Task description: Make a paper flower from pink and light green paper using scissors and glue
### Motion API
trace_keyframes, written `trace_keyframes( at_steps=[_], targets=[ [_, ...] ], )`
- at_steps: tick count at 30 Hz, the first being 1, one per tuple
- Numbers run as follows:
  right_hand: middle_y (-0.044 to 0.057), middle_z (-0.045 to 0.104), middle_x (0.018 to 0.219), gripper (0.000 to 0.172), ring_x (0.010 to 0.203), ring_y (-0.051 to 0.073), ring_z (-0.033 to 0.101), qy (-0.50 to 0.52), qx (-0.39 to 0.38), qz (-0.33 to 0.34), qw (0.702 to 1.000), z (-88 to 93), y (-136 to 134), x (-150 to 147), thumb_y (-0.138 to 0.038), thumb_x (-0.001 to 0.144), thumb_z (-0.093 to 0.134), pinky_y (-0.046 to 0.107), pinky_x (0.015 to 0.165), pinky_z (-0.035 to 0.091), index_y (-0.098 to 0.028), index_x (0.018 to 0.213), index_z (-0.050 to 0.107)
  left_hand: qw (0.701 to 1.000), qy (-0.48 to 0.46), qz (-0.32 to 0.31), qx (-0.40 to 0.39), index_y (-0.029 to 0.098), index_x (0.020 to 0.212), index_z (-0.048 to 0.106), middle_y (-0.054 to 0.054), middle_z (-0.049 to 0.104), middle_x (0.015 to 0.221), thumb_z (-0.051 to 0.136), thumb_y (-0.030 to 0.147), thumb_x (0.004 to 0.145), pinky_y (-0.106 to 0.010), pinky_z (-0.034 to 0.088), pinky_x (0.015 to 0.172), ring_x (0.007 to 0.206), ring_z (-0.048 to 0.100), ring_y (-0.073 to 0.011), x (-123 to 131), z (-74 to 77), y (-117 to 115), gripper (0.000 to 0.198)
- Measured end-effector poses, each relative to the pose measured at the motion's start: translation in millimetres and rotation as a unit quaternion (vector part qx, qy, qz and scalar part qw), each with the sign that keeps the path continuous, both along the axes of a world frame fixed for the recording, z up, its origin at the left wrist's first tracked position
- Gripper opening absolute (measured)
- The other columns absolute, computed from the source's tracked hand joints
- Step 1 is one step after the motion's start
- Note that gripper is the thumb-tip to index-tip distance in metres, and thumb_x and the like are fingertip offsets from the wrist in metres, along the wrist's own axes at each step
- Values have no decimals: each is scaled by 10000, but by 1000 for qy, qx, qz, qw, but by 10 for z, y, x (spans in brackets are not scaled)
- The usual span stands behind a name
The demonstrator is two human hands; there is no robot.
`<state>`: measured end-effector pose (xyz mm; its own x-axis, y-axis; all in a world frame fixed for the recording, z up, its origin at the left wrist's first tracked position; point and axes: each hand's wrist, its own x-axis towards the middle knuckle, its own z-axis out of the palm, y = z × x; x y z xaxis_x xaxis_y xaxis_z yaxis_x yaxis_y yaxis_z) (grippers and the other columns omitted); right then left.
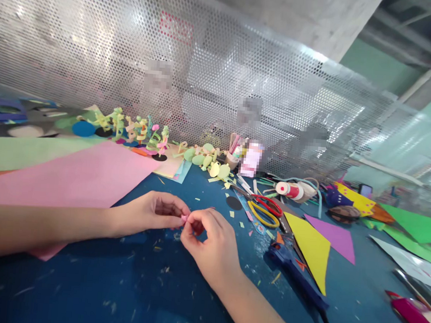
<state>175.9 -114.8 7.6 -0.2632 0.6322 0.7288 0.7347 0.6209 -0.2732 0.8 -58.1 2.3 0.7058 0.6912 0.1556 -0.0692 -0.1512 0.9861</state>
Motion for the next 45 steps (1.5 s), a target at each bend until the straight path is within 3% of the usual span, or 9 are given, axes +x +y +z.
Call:
trace_keyframes(
  at_steps=[12, 18, 26, 29, 34, 39, 45],
  targets=[
    [-8, 618, 819, 96, 610, 86, 616, 89, -125, -8, 988, -28, 69, 42, -169, 794, 561, 181, 590, 511, -210, 878, 583, 998, -43, 53, 6, 144, 923, 579, -33, 631, 906, 643, 220, 762, -292, 439, 853, 869, 588, -132, 4, -27, 22, 190],
    [13, 632, 900, 145, 776, 124, 624, 107, -184, 39, 976, 1, 71, 10, -208, 793, 580, 210, 671, 544, -216, 938, 578, 998, -28, 49, 27, 149, 932, 574, -38, 625, 906, 631, 246, 770, -312, 440, 851, 874, 591, -149, 12, -28, 37, 196],
    [15, 641, 926, 159, 824, 142, 617, 131, -245, 66, 958, -29, 98, 59, -255, 827, 558, 241, 685, 540, -235, 982, 591, 998, 4, 61, -4, 151, 898, 619, -31, 641, 848, 658, 332, 735, -274, 446, 783, 810, 590, -138, 18, -58, 67, 247],
    [25, 640, 902, 163, 802, 151, 621, 171, -280, 84, 941, -37, 121, 80, -284, 832, 547, 258, 657, 554, -223, 970, 608, 998, 18, 58, -18, 144, 917, 644, -39, 650, 835, 649, 351, 738, -268, 446, 753, 774, 589, -139, 11, -33, 58, 274],
    [27, 664, 836, 223, 740, 146, 623, 257, -342, 97, 899, -58, 174, 97, -351, 805, 577, 261, 639, 553, -196, 949, 648, 998, -6, 63, -26, 179, 1118, 559, -27, 655, 857, 649, 262, 739, -292, 444, 778, 798, 598, -143, 13, -4, 31, 398],
    [9, 650, 673, 255, 592, 112, 592, 304, -388, 113, 863, -87, 196, 103, -390, 788, 597, 236, 579, 514, -162, 864, 681, 999, -13, 40, 7, 143, 959, 634, -46, 659, 887, 650, 272, 736, -317, 424, 847, 856, 599, -160, 32, -30, 29, 259],
    [23, 627, 658, 356, 592, 111, 580, 358, -414, 140, 825, -96, 167, 97, -440, 855, 477, 233, 572, 489, -135, 838, 660, 998, -5, 56, 12, 148, 911, 645, -35, 653, 889, 643, 296, 742, -285, 411, 833, 854, 583, -146, 24, -16, 16, 225]
  ],
)
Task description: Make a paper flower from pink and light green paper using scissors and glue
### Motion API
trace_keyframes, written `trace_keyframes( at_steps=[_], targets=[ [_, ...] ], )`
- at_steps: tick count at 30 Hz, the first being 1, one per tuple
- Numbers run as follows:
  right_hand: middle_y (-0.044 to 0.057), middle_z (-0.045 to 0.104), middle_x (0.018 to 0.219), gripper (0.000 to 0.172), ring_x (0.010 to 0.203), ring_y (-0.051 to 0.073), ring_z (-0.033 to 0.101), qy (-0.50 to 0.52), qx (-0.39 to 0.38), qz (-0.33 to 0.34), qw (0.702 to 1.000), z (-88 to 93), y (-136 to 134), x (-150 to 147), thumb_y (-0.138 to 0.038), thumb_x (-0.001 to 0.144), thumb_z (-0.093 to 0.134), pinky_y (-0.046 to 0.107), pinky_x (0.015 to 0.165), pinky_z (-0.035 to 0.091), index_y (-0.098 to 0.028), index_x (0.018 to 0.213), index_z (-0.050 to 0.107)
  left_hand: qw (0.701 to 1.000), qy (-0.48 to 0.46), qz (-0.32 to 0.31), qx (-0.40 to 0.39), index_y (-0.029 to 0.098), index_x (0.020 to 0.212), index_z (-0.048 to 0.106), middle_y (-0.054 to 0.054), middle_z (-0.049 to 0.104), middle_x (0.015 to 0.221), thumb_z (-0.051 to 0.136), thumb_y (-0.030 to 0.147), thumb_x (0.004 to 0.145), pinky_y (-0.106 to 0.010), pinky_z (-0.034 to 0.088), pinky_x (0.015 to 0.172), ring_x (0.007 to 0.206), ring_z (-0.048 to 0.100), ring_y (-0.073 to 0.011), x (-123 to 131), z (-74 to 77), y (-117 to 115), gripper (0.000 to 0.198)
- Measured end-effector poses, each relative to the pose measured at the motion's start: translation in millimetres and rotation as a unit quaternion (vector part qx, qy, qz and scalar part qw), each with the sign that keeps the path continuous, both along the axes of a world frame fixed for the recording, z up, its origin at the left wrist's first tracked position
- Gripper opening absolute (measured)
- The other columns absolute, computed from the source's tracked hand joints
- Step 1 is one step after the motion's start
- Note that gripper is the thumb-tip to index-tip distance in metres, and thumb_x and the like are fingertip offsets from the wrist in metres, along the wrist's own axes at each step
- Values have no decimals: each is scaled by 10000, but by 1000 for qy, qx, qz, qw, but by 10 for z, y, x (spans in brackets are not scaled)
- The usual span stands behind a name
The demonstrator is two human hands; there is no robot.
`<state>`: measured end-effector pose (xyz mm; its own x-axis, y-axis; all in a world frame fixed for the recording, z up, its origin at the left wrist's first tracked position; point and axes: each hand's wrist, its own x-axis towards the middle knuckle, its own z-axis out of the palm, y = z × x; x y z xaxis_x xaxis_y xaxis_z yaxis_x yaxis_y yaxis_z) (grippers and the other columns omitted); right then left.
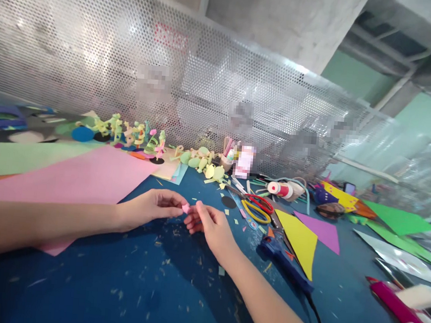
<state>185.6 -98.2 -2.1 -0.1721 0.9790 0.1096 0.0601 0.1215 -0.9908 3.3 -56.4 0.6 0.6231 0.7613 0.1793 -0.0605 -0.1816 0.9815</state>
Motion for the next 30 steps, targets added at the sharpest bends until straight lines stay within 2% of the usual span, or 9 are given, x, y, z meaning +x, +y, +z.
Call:
trace_keyframes(
  at_steps=[5, 7, 9, 13, 20, 22, 24, 26, 30],
  targets=[
    [12, 608, 706, 265, 635, 115, 567, -32, 35, -21, 999, 50, -28, -28, -399, 835, 517, 238, 608, 486, -155, 837, 621, 1000, 11, 9, -2, 157, 945, 649, -42, 656, 915, 634, 339, 748, -272, 405, 813, 865, 578, -153, -21, 4, -17, 269],
    [-4, 598, 736, 208, 664, 114, 568, -46, 64, -39, 996, 77, -38, -42, -360, 805, 570, 238, 636, 487, -179, 906, 590, 1000, 23, 16, 1, 161, 952, 650, -45, 658, 924, 632, 361, 746, -273, 408, 800, 860, 578, -161, -29, -2, -17, 288],
    [-13, 592, 772, 261, 711, 119, 577, -74, 101, -32, 992, 92, -42, -54, -310, 772, 617, 250, 683, 493, -202, 1001, 556, 999, 29, 23, 8, 157, 943, 654, -43, 660, 893, 636, 377, 737, -273, 414, 781, 832, 577, -163, -37, -8, -13, 301],
    [23, 605, 890, 245, 835, 141, 584, -166, 179, -8, 970, 71, -23, -66, -259, 783, 594, 281, 756, 500, -199, 1020, 582, 1000, 16, 18, 11, 140, 913, 660, -29, 650, 793, 640, 393, 727, -274, 426, 766, 763, 577, -155, -50, -32, 5, 315],
    [18, 646, 868, 169, 769, 136, 612, -283, 229, -72, 928, 45, 65, -22, -235, 796, 557, 276, 724, 508, -200, 958, 592, 999, -9, 39, 3, 143, 1040, 588, -47, 660, 844, 616, 345, 742, -297, 452, 770, 746, 592, -149, -48, -87, 56, 362],
    [26, 648, 861, 184, 756, 151, 604, -312, 236, -104, 914, 25, 124, 24, -235, 781, 566, 304, 717, 498, -202, 957, 609, 999, 4, 36, 11, 136, 1007, 586, -46, 656, 824, 587, 330, 758, -286, 463, 739, 719, 591, -144, -46, -79, 47, 316],
    [38, 654, 868, 214, 763, 168, 598, -340, 240, -130, 900, -14, 193, 80, -235, 755, 589, 334, 731, 486, -204, 964, 627, 998, 45, 15, 42, 136, 943, 603, -43, 654, 798, 552, 314, 774, -269, 470, 700, 701, 594, -146, -51, -65, 20, 251],
    [45, 664, 885, 275, 776, 178, 602, -363, 239, -141, 890, -65, 253, 133, -237, 729, 614, 347, 750, 477, -209, 1002, 633, 988, 103, -6, 111, 156, 897, 627, -30, 655, 772, 524, 306, 788, -251, 465, 668, 693, 599, -151, -61, -55, -17, 212],
    [49, 674, 906, 325, 805, 174, 615, -389, 231, -145, 880, -154, 305, 202, -251, 739, 603, 317, 730, 482, -208, 1061, 617, 934, 177, -11, 309, 195, 864, 655, -13, 656, 782, 479, 248, 814, -225, 437, 638, 679, 591, -141, -78, -44, -94, 190]
  ],
)
